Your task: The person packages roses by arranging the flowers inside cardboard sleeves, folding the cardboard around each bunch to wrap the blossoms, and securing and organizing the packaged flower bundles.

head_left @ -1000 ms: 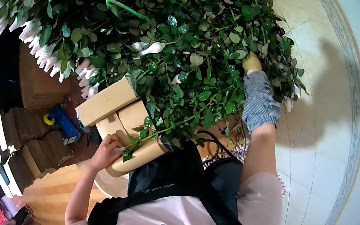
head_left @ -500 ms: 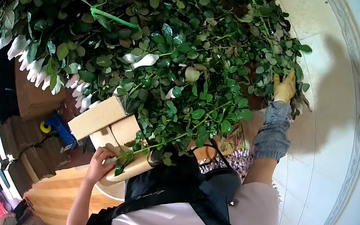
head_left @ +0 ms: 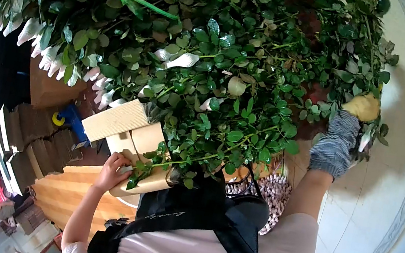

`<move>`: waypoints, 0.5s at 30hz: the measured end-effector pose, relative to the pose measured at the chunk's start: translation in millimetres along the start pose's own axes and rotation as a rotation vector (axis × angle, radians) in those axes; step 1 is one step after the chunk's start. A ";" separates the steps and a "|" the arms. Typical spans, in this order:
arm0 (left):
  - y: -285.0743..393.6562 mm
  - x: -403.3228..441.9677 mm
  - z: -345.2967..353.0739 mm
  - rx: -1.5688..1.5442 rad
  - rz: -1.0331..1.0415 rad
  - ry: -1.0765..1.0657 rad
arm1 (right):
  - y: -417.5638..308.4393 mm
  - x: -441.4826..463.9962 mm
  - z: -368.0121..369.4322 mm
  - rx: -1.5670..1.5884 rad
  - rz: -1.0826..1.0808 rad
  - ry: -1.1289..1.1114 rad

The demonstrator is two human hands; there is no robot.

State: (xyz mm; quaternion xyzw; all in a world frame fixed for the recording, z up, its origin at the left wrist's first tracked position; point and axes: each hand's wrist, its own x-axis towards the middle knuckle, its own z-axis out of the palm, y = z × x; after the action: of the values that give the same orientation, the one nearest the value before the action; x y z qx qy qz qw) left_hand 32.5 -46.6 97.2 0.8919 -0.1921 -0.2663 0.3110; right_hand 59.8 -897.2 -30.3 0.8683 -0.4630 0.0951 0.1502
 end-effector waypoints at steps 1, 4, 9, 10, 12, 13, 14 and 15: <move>-0.9 0.9 -1.0 0.000 -0.009 0.007 | -2.6 0.0 -2.8 -0.008 -0.006 -0.033; -1.0 -0.1 -1.0 -0.008 -0.028 -0.018 | -11.3 10.7 -9.0 -0.031 -0.034 -0.105; -0.2 -0.2 -3.3 -0.011 -0.014 -0.007 | -25.1 34.6 -64.1 -0.098 -0.086 -0.245; -1.9 -1.0 -2.5 -0.045 -0.006 -0.007 | -32.4 36.8 -95.1 -0.162 -0.097 -0.249; -5.4 -1.2 -1.7 -0.090 0.002 0.012 | -62.3 24.7 -173.3 -0.309 -0.158 -0.147; -7.5 -4.9 0.5 -0.106 -0.015 0.011 | -85.1 10.3 -208.6 -0.228 -0.253 -0.007; -8.7 -2.7 0.6 -0.110 -0.027 -0.003 | -111.4 -9.7 -231.5 0.046 -0.380 0.092; -10.2 -2.3 1.3 -0.120 -0.019 0.000 | -140.4 -36.7 -235.8 0.536 -0.575 0.240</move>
State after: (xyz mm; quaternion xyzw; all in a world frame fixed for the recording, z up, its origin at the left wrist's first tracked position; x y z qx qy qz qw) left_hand 31.7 -38.5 90.5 0.8735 -0.1673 -0.2803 0.3612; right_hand 150.3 -712.5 155.3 0.9535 -0.1395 0.2671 -0.0078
